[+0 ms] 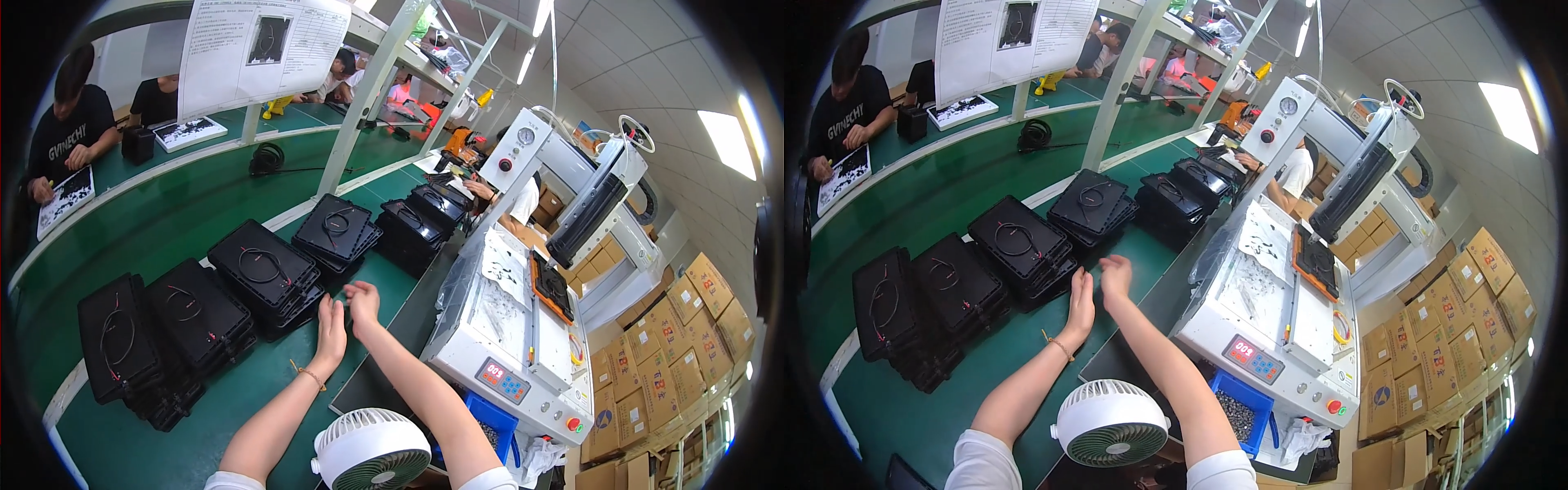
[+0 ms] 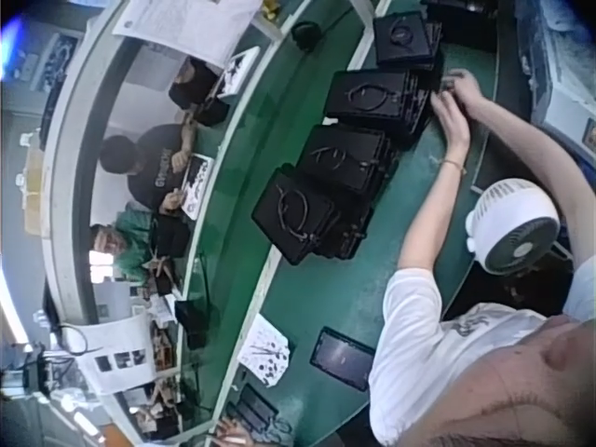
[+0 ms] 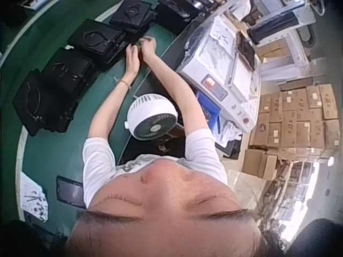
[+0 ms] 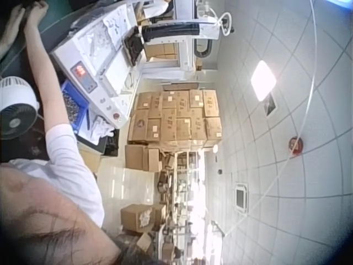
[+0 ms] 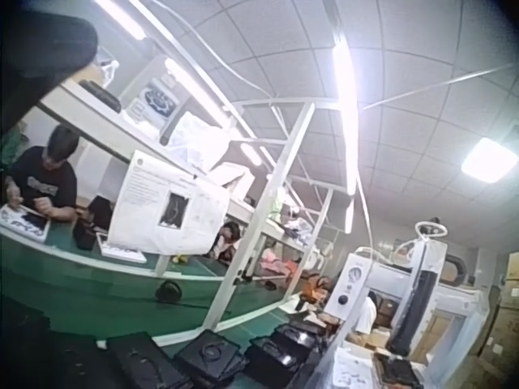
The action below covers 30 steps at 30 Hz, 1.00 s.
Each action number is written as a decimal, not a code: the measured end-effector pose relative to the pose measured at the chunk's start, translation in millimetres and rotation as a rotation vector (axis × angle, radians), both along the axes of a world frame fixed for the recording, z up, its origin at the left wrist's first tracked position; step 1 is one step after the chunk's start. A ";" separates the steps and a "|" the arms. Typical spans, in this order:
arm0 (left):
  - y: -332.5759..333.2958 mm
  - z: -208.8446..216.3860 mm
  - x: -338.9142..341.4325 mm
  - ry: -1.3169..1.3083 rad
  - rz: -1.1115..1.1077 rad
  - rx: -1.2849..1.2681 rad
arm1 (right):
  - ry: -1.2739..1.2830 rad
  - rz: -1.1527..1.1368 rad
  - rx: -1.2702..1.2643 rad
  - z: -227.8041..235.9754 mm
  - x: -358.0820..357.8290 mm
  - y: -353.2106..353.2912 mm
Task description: The recorder is assembling black plastic electronic enclosures by routing wires and using a pneumatic press machine at a workshop bench.
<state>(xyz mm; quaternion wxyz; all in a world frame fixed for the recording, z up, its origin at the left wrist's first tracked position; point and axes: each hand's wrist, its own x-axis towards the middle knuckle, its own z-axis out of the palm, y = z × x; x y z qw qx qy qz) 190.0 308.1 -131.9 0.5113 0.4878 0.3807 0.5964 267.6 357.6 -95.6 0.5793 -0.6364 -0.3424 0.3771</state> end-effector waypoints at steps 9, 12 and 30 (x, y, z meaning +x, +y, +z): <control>-10.8 23.9 -10.4 -0.029 -0.016 -0.018 | -0.312 -0.022 -0.016 -22.7 63.3 86.0; -15.7 30.8 -2.0 -0.058 -0.061 -0.020 | -0.397 0.087 -0.062 -24.5 95.1 107.5; 16.7 15.8 -5.4 -0.516 -0.290 -0.223 | -0.718 -0.389 -0.159 -3.5 15.6 19.1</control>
